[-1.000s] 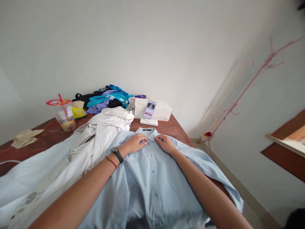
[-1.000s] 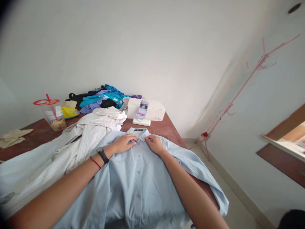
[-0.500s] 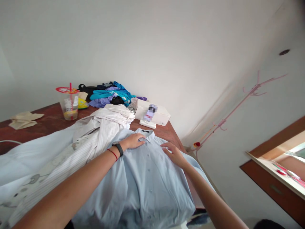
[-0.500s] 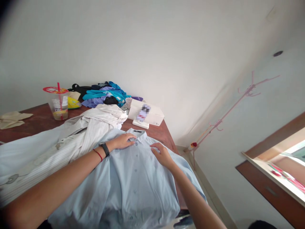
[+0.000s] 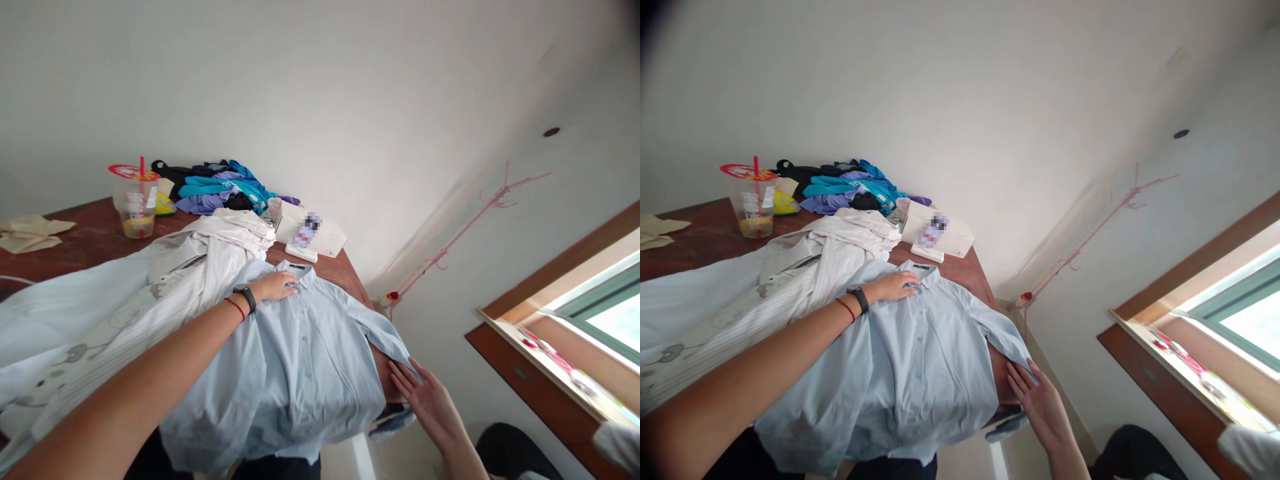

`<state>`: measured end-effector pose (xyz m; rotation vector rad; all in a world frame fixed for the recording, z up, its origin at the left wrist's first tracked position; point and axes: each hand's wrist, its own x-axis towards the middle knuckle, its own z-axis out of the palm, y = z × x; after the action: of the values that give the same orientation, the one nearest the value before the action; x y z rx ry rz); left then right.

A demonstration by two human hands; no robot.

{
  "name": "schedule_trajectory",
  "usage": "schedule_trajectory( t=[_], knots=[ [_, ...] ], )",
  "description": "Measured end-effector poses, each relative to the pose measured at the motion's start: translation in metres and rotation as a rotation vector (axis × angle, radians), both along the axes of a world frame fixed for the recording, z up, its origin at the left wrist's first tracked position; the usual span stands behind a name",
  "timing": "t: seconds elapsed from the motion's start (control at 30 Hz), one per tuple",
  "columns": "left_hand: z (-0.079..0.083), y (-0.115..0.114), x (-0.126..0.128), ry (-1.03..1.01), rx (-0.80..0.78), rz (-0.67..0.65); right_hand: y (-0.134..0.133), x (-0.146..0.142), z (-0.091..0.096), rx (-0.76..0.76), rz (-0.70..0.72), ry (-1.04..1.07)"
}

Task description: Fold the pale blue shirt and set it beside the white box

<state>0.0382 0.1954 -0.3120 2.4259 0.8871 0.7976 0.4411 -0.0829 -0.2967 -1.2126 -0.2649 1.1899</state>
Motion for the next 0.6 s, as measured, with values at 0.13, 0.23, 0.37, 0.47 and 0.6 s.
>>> schedule_trajectory(
  t=[0.13, 0.23, 0.37, 0.47, 0.6],
  knots=[
    [0.002, -0.002, -0.002, 0.011, -0.005, -0.013, 0.027, -0.003, 0.009, 0.043, 0.030, 0.051],
    [0.002, 0.000, -0.001, 0.003, -0.013, -0.007, 0.046, 0.009, 0.004, 0.049, -0.050, -0.031],
    [0.000, 0.004, 0.001, -0.018, -0.040, -0.002, 0.065, 0.034, -0.011, 0.049, -0.194, -0.238],
    [-0.002, 0.006, 0.002, -0.041, -0.066, -0.001, 0.079, 0.046, -0.014, -0.030, -0.337, -0.422],
    [0.001, 0.004, 0.004, -0.090, -0.106, -0.004, 0.104, 0.049, 0.010, -0.132, -0.460, -0.737]
  ],
)
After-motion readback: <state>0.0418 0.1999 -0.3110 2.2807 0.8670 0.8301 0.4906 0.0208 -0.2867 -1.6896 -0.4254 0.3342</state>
